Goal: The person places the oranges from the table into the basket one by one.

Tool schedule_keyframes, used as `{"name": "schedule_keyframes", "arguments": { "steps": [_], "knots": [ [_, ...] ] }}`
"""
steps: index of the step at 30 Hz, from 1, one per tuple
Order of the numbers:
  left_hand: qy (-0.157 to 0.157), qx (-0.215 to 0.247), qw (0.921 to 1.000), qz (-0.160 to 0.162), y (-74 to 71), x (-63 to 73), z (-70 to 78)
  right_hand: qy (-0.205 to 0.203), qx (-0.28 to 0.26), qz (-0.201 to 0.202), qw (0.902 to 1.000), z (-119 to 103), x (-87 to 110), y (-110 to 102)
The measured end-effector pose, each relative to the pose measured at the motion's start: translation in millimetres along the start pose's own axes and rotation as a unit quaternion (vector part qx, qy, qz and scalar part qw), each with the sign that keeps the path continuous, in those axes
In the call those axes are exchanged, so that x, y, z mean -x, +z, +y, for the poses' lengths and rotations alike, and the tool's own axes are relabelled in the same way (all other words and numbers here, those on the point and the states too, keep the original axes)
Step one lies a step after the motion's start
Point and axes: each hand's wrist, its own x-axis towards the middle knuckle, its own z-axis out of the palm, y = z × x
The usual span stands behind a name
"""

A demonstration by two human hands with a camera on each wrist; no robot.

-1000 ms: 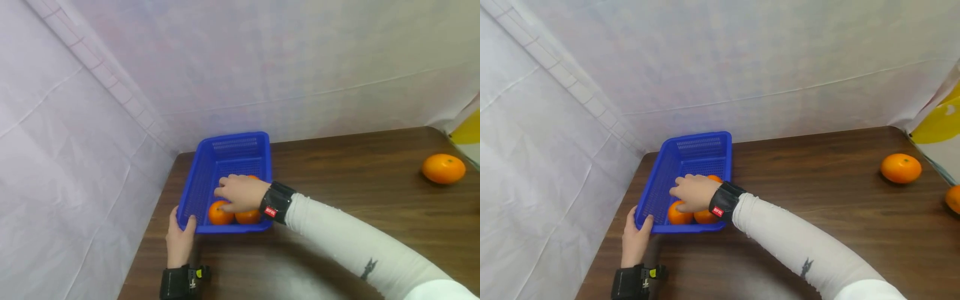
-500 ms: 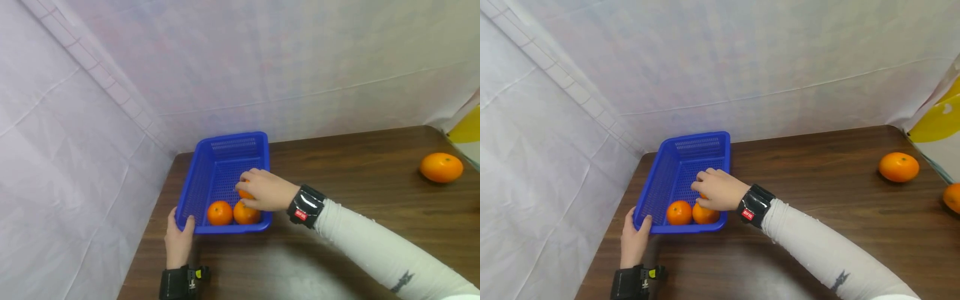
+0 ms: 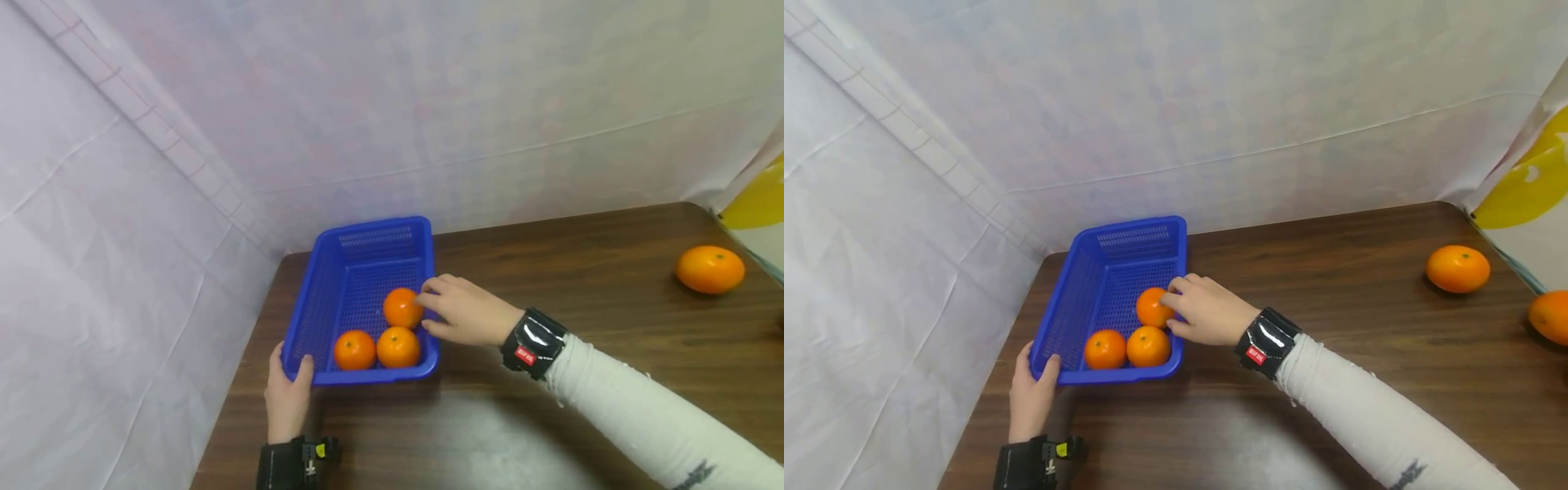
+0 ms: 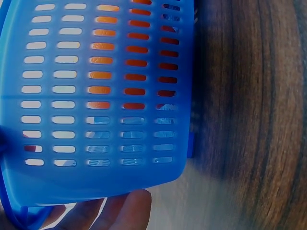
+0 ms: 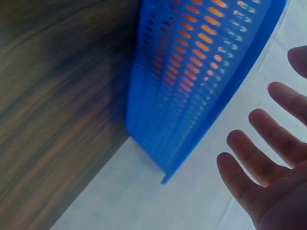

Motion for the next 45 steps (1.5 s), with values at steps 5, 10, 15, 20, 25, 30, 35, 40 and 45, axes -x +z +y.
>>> {"name": "schedule_keyframes", "arguments": {
  "steps": [5,10,15,20,25,30,35,40,45],
  "knots": [
    [0.002,-0.001,1.0,0.0,-0.8,-1.2,-0.3,0.022,0.0,0.005,0.9997,11,16.0,0],
    [-0.002,0.001,1.0,-0.001,-1.5,-1.7,-1.1,0.057,-0.006,0.004,0.9983,25,35.5,0],
    [-0.002,-0.003,1.0,-0.002,-2.7,-3.1,-1.5,0.097,-0.01,-0.002,0.9952,40,54.6,1],
    [-0.004,-0.008,1.0,-0.003,-4.8,-4.1,-2.1,0.117,-0.005,0.0,0.9931,54,71.0,3],
    [0.001,-0.018,0.9998,0.008,-6.2,-3.2,-4.0,0.137,-0.003,0.0,0.9906,66,89.5,3],
    [-0.003,-0.022,0.9997,0.005,-7.1,-2.0,-3.5,0.151,0.0,0.004,0.9885,76,109.2,1],
    [-0.008,-0.023,0.9997,0.002,-7.9,-1.9,-2.5,0.161,-0.001,0.014,0.9869,84,126.4,-1],
    [-0.011,-0.019,0.9998,-0.005,-8.0,-3.1,-2.3,0.174,0.004,0.017,0.9847,91,141.2,0],
    [-0.016,-0.017,0.9997,-0.01,-7.8,-4.4,-2.6,0.184,0.007,0.014,0.9829,97,151.9,2]
  ]
}}
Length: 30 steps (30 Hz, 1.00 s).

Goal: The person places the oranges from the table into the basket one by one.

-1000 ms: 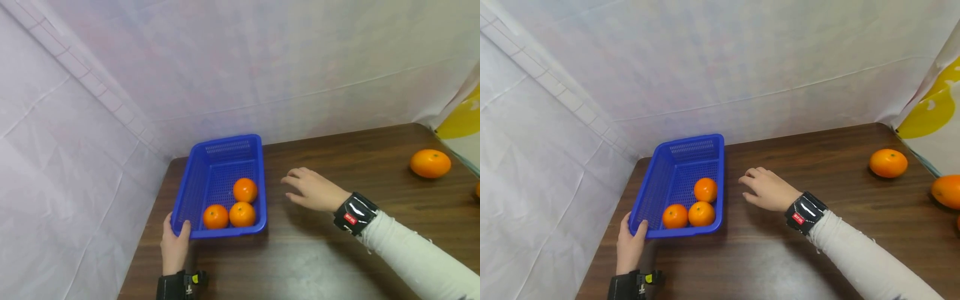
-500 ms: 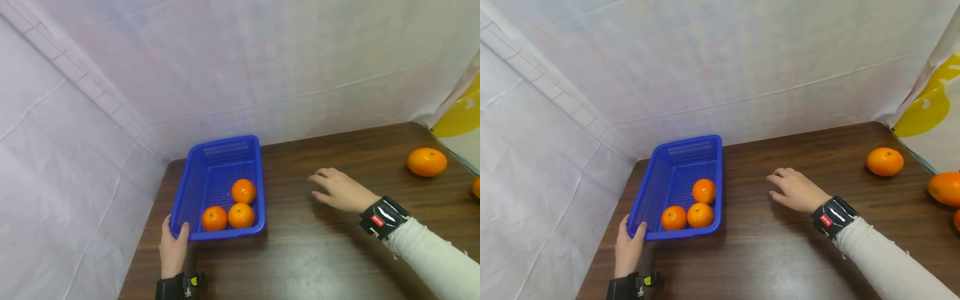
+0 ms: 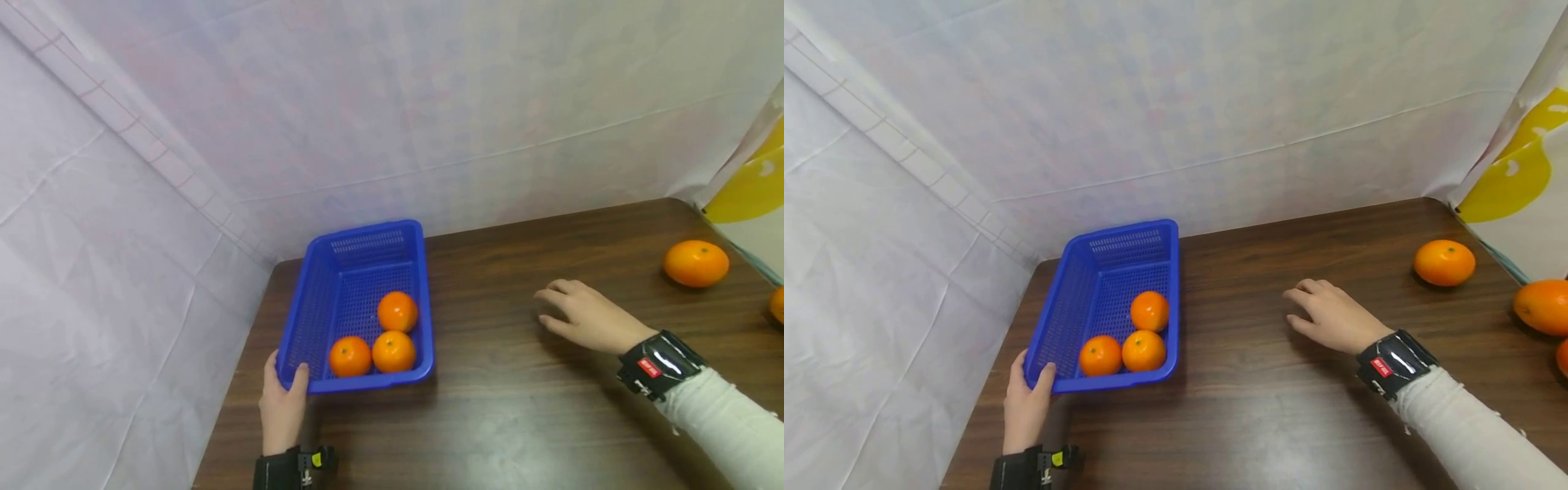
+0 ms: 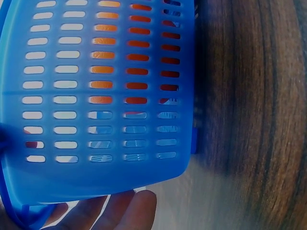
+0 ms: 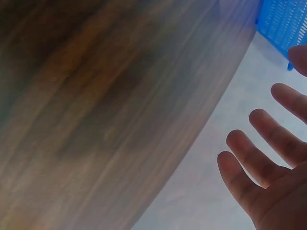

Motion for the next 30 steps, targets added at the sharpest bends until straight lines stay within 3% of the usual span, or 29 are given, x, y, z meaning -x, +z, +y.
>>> {"name": "schedule_keyframes", "arguments": {
  "steps": [30],
  "knots": [
    [0.016,-0.001,0.9998,0.008,2.1,-0.8,-3.8,0.059,0.005,-0.021,0.9981,29,45.4,-5]
  ]
}}
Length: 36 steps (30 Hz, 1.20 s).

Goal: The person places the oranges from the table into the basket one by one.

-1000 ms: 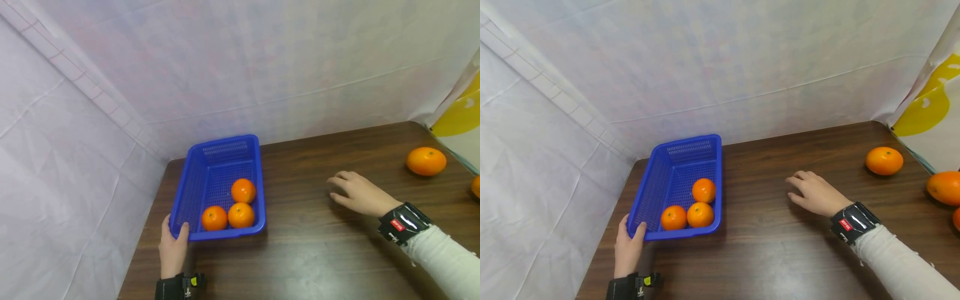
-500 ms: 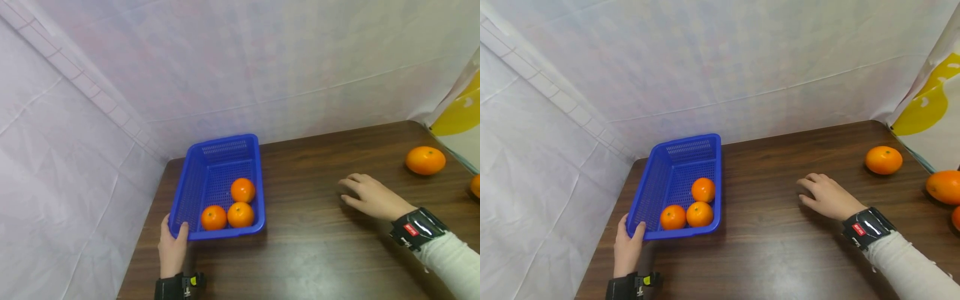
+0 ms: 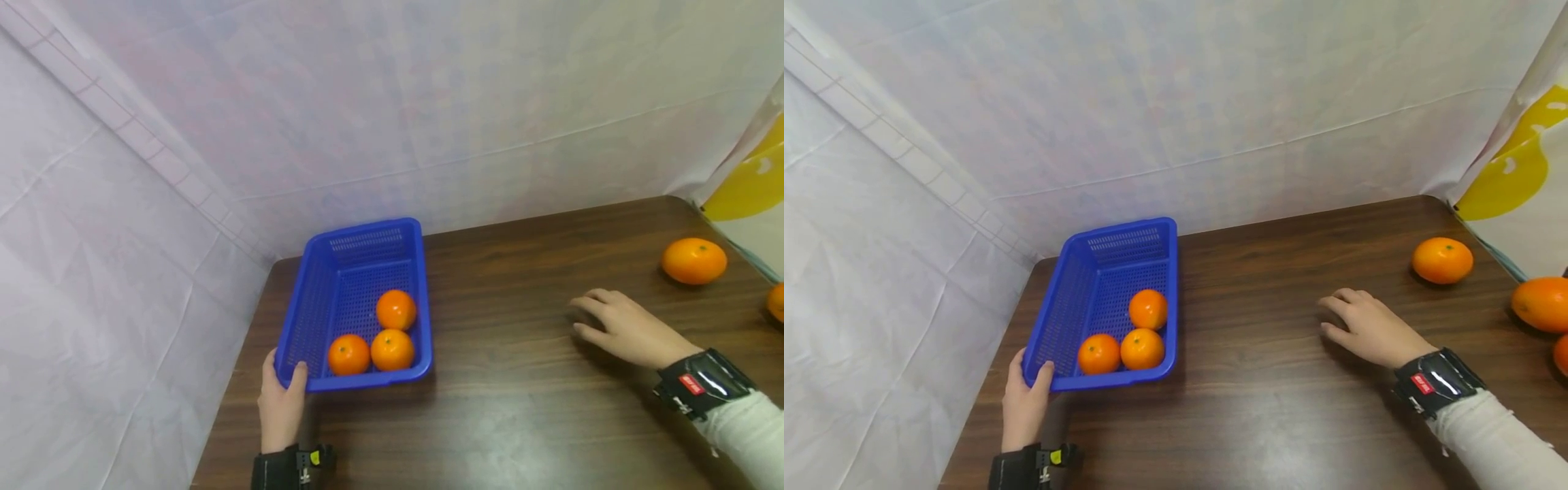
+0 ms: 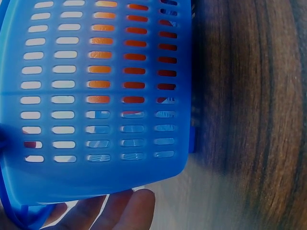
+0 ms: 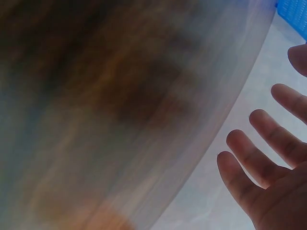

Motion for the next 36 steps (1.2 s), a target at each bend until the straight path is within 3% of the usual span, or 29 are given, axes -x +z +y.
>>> {"name": "schedule_keyframes", "arguments": {
  "steps": [10,21,36],
  "knots": [
    [-0.004,0.001,0.9999,-0.014,-1.0,-1.5,1.7,0.0,0.006,0.026,0.9997,15,16.0,-1],
    [0.002,-0.006,1.0,-0.001,0.7,-0.1,2.4,-0.001,0.021,0.062,0.9979,32,38.7,-4],
    [-0.012,-0.007,0.9999,-0.007,-2.2,0.4,3.3,0.071,0.03,0.041,0.9962,43,67.7,-17]
  ]
}}
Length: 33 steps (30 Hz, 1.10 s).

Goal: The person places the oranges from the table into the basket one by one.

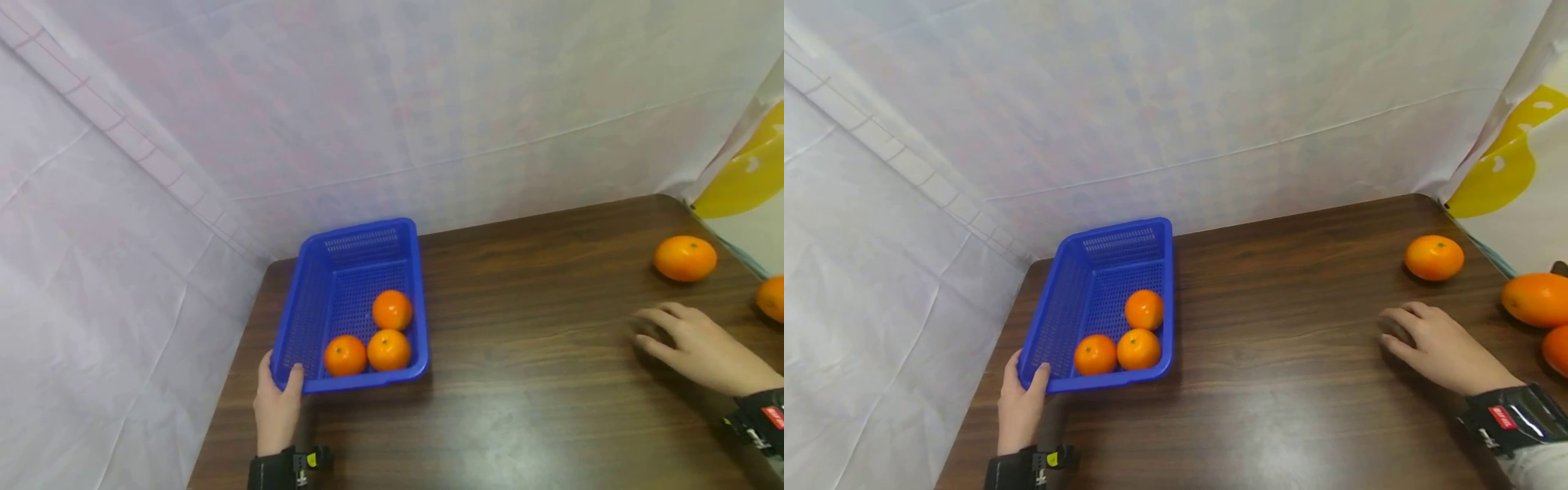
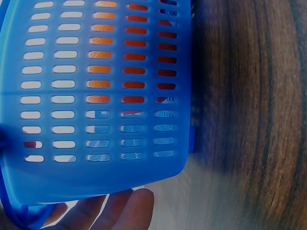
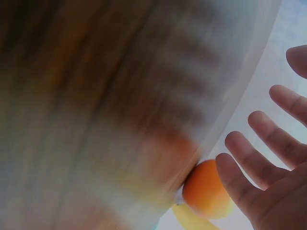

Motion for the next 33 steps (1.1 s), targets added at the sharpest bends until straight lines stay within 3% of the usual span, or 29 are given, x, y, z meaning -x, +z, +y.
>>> {"name": "schedule_keyframes", "arguments": {
  "steps": [5,12,22,33],
  "knots": [
    [0.009,0.002,0.9999,0.01,-1.6,0.5,-0.6,0.011,0.01,0.003,0.9999,4,4.6,-7],
    [0.011,0.006,0.9998,0.015,-5.7,-0.1,1.6,-0.004,0.029,0.062,0.9976,20,11.0,-18],
    [0.008,0.01,0.9999,0.008,-5.5,-1.4,3.0,0.038,0.037,0.131,0.99,47,30.4,-19],
    [0.02,0.009,0.9996,0.017,-3.3,0.0,4.7,0.105,-0.078,0.161,0.9781,62,44.0,-11]
  ]
}}
